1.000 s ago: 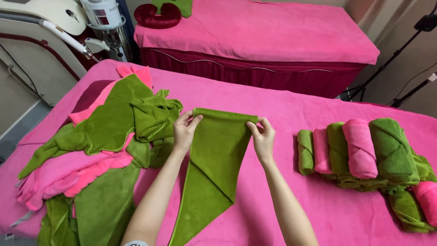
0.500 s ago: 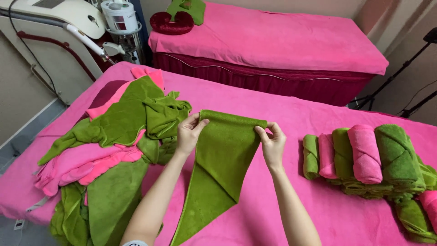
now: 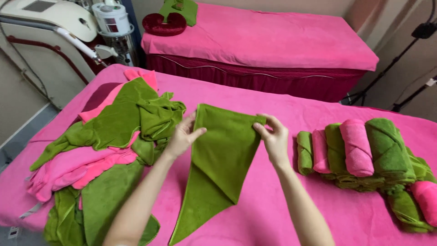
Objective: Folding and rolling towels into decorative shapes on a treatment table in a spa setting.
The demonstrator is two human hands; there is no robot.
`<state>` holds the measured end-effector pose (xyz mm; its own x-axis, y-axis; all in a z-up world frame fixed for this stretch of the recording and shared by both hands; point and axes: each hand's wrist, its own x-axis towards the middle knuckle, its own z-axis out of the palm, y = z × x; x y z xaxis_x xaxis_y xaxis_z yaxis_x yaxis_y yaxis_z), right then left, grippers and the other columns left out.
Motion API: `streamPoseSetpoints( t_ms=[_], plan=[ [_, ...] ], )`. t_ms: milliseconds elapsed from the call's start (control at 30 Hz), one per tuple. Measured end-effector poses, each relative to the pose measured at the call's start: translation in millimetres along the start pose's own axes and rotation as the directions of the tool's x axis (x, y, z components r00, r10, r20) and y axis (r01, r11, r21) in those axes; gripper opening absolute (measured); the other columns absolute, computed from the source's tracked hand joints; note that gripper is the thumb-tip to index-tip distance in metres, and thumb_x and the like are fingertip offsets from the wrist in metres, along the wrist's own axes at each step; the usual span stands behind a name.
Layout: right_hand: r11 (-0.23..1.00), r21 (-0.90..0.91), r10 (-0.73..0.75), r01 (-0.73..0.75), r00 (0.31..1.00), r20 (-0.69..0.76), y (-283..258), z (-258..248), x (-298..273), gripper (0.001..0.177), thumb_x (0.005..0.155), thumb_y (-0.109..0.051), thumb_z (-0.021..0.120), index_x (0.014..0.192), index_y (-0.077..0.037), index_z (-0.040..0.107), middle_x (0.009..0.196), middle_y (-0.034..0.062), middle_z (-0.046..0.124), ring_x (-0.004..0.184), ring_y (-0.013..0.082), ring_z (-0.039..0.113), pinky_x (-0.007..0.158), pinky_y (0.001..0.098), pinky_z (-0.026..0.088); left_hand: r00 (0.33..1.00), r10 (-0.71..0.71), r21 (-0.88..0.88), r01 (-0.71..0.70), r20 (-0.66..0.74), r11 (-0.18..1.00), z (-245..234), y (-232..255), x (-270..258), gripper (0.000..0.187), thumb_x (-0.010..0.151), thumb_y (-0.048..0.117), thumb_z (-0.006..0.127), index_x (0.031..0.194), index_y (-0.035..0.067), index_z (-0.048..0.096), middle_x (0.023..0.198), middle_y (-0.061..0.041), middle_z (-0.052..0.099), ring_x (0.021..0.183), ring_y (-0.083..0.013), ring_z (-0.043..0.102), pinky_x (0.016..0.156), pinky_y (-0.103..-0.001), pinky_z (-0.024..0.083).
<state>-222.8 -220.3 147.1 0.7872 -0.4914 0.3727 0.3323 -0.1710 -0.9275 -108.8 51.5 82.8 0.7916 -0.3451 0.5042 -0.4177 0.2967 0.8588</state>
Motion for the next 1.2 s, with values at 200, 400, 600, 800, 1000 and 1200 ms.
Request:
streamPoseSetpoints(
  t_ms=[200,400,600,800,1000,1200],
  plan=[
    [0.975,-0.162,-0.149,0.155,0.988,0.049,-30,1,115,0.029,0.087,-0.008,0.086,0.112,-0.005,0.072,0.099,0.0104,0.073,0.087,0.0184,0.070,0.060,0.0314,0.064,0.992,0.118,0.046,-0.121,0.050,0.992,2,18,125,0.097,0.088,-0.016,0.075,0.165,0.010,0.022,0.168,-0.017,0.029,0.139,-0.0432,0.053,0.118,-0.049,0.050],
    [0.824,-0.147,-0.529,0.547,0.836,0.145,-133,-4,185,0.027,0.089,0.009,0.068,0.106,-0.011,0.061,0.101,0.0033,0.065,0.094,0.0157,0.063,0.080,0.0297,0.056,0.995,0.089,0.127,-0.094,0.041,0.987,35,105,249,0.086,0.096,-0.013,0.071,0.164,0.005,0.022,0.175,-0.015,0.018,0.161,-0.0401,0.018,0.133,-0.052,0.023],
    [0.715,-0.168,-0.608,0.679,0.722,0.331,-111,-34,113,0.019,0.096,0.008,0.062,0.097,-0.008,0.053,0.098,0.0043,0.054,0.091,0.0178,0.051,0.082,0.0321,0.042,0.948,0.262,-0.012,-0.265,0.181,0.964,31,40,176,0.037,0.092,-0.014,0.071,0.125,0.001,0.068,0.122,-0.015,0.074,0.117,-0.0300,0.072,0.103,-0.042,0.065],
    [0.817,-0.191,-0.334,0.544,0.716,0.613,113,-94,-99,0.042,0.088,0.011,0.043,0.118,-0.002,0.069,0.112,0.0114,0.076,0.104,0.0237,0.076,0.092,0.0343,0.066,0.957,0.006,0.112,-0.040,0.289,0.993,25,-88,-70,0.065,0.110,0.028,0.014,0.094,0.010,0.075,0.111,-0.014,0.080,0.119,-0.0309,0.071,0.114,-0.052,0.047],
    [0.700,-0.085,-0.337,0.710,0.433,0.836,218,-100,-218,0.034,0.112,-0.033,0.049,0.123,-0.009,0.071,0.135,0.0118,0.070,0.128,0.0385,0.058,0.108,0.0485,0.048,0.954,-0.211,0.687,0.007,0.214,0.727,29,-93,-246,0.083,0.059,-0.020,0.048,0.126,0.018,0.077,0.148,-0.002,0.066,0.149,-0.0353,0.043,0.125,-0.056,0.023],
    [0.659,-0.118,-0.370,0.743,0.456,0.809,191,-112,-225,0.020,0.105,-0.012,0.061,0.121,-0.001,0.069,0.129,0.0172,0.068,0.124,0.0423,0.057,0.107,0.0542,0.049,0.958,0.099,0.874,0.199,-0.269,0.443,96,-96,-329,0.062,0.098,0.004,0.050,0.158,0.016,0.045,0.160,-0.010,0.054,0.144,-0.0312,0.055,0.119,-0.042,0.047]
  ],
)
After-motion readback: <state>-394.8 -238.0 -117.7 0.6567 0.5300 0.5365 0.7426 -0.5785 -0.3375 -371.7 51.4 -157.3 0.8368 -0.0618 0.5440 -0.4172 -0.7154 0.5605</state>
